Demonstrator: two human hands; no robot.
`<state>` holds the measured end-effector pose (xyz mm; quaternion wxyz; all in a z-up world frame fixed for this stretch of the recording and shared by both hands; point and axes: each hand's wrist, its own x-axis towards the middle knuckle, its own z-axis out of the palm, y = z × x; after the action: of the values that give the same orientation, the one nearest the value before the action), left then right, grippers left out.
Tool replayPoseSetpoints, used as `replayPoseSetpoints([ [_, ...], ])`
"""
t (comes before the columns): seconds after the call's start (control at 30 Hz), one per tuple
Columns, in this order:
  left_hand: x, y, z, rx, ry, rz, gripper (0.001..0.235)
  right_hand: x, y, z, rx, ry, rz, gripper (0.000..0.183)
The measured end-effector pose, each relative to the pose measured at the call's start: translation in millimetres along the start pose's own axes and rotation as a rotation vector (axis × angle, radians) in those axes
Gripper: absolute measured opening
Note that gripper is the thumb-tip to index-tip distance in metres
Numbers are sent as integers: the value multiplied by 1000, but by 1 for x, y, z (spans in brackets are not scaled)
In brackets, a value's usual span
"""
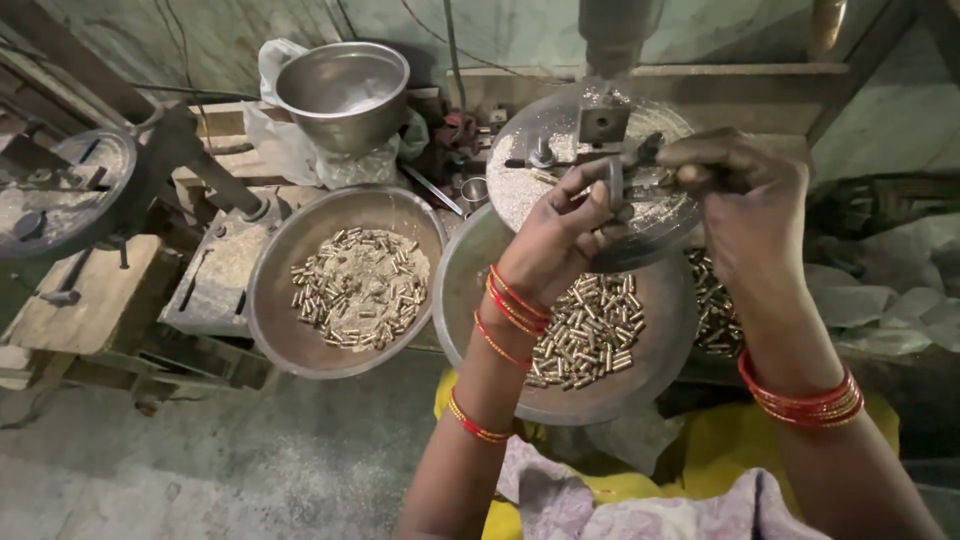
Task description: Operating a mechanical machine to process or assemble small metal components.
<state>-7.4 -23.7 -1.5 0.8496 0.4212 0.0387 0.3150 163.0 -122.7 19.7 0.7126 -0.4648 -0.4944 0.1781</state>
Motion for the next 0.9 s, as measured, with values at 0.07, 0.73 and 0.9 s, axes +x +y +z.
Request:
replayPoseSetpoints([
  [0.07,1,-9,-4,-108,67,-72,32,-4,-5,6,-58,19,-29,42],
  [0.73,18,25,12,1300,425,666,29,-14,-12,3,-347,39,-134,29],
  [0.9,30,20,18,1495,456,660,30,7,33,-53,-430,198,-147,28],
])
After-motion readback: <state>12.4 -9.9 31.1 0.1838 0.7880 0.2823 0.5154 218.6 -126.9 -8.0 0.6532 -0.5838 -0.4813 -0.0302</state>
